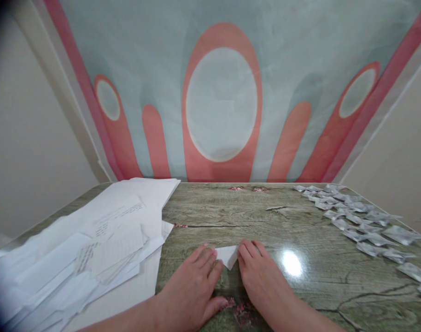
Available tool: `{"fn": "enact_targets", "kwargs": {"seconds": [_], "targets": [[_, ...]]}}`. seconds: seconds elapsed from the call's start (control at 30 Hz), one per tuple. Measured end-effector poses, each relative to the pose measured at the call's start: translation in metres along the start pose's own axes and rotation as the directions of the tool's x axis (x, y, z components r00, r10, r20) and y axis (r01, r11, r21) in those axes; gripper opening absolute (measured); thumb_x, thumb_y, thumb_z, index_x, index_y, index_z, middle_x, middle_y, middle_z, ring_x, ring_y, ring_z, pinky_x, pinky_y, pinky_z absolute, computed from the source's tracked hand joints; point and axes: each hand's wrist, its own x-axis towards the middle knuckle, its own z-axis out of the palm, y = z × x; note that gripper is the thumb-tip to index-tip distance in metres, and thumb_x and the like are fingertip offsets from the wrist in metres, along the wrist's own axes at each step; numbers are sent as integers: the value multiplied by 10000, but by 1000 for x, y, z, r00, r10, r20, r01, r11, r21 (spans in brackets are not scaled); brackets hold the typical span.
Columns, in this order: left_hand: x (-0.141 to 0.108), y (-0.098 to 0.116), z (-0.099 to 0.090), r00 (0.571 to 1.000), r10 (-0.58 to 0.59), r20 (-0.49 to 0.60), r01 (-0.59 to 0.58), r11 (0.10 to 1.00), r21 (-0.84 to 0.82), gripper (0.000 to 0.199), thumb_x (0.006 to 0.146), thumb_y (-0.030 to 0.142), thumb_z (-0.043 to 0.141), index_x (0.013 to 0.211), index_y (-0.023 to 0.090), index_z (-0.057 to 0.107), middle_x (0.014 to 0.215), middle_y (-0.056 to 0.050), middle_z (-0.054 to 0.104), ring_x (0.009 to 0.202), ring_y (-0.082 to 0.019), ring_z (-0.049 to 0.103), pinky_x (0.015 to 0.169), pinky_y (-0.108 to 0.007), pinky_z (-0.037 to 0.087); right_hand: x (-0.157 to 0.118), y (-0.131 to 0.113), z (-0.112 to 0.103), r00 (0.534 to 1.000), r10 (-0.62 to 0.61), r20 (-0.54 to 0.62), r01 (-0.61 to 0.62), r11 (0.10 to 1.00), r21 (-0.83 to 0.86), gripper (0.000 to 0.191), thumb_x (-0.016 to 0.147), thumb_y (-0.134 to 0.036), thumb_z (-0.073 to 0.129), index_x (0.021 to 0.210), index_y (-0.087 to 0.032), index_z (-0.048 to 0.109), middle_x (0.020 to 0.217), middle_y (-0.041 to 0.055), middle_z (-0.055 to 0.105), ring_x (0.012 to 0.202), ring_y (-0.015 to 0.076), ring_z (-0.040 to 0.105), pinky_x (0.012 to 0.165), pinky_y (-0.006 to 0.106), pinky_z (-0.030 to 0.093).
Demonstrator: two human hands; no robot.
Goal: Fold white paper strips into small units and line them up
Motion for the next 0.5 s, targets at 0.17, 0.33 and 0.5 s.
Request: {"fn": "enact_targets", "kwargs": {"seconds": [0.17,0.33,0.5], "targets": [[-1,-2,5,1000,13,-23,-12,1000,13,698,867,588,282,1217,22,493,1236,-199,515,1179,-312,431,1037,-426,201,3,25,-1,997,69,45,-79,953,291,330,699,-4,481,840,-229,677,893,22,624,874,177,549,840,330,402],[-1,-2,10,999,21,-41,-20,999,36,658,873,563,312,1180,24,530,1221,-203,526,1173,-310,437,1030,-427,219,9,33,3,981,188,53,-188,842,505,233,816,-117,454,958,-206,615,929,40,610,858,167,567,780,298,440],[2,-3,15,994,11,-108,-10,1000,11,559,881,494,372,1135,31,556,1177,-192,560,1130,-296,470,1015,-409,248,13,21,5,979,185,89,-203,804,559,155,796,-210,553,946,-209,593,895,29,594,848,173,566,751,290,451]]}}
